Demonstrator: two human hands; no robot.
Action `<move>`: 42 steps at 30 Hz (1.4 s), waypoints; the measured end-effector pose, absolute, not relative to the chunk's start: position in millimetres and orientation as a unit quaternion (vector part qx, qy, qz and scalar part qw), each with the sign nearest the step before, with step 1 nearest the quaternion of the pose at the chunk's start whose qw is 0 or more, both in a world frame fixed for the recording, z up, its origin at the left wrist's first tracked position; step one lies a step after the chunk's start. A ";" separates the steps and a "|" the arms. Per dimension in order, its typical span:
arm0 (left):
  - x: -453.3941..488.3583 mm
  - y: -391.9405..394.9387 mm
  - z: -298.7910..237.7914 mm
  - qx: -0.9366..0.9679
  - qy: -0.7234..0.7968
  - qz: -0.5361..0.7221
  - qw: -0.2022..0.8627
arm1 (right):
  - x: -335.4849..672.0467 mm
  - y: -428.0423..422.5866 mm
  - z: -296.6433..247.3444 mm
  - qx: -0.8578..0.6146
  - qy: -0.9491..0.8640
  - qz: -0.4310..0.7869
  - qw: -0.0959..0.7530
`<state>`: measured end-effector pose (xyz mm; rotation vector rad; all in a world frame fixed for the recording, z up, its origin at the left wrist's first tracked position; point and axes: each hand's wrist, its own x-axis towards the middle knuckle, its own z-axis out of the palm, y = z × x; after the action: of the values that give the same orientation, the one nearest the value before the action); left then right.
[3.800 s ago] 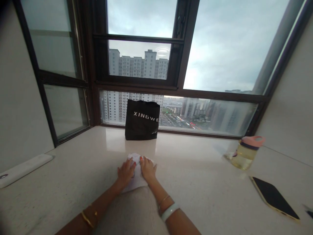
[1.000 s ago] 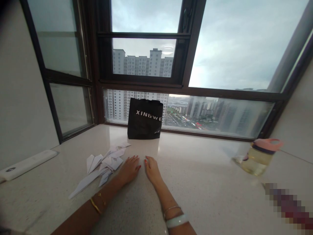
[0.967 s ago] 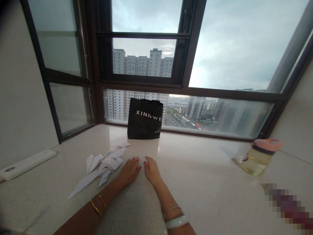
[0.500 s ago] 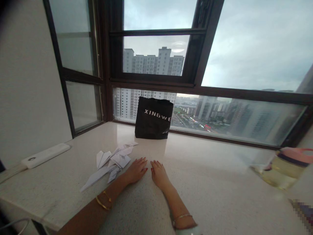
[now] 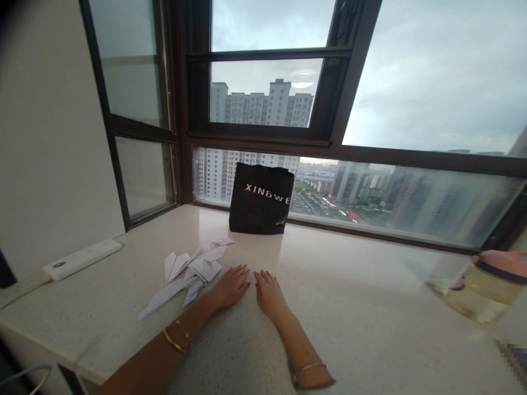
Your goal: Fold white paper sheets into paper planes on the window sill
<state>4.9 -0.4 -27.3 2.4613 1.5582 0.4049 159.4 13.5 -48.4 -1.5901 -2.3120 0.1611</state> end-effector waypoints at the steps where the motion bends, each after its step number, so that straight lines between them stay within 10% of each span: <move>1: 4.9 -0.4 -27.1 0.833 0.527 0.136 0.099 | 159.5 13.9 -48.9 -0.558 -0.811 0.055 0.165; 30: -1.9 5.3 -17.6 0.810 0.502 0.299 0.051 | 161.1 15.2 -49.9 -0.557 -0.812 0.058 0.162; 36: -41.2 5.8 7.0 0.611 0.713 0.339 -0.058 | 160.5 11.5 -45.7 -0.558 -0.812 0.055 0.159; 42: -59.6 7.5 -1.0 0.591 0.760 0.263 0.062 | 160.0 12.0 -47.2 -0.559 -0.811 0.055 0.167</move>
<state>-59.6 7.5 -1.0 1.7876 2.2981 0.7937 160.0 12.0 -47.2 -1.5899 -2.3069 0.1558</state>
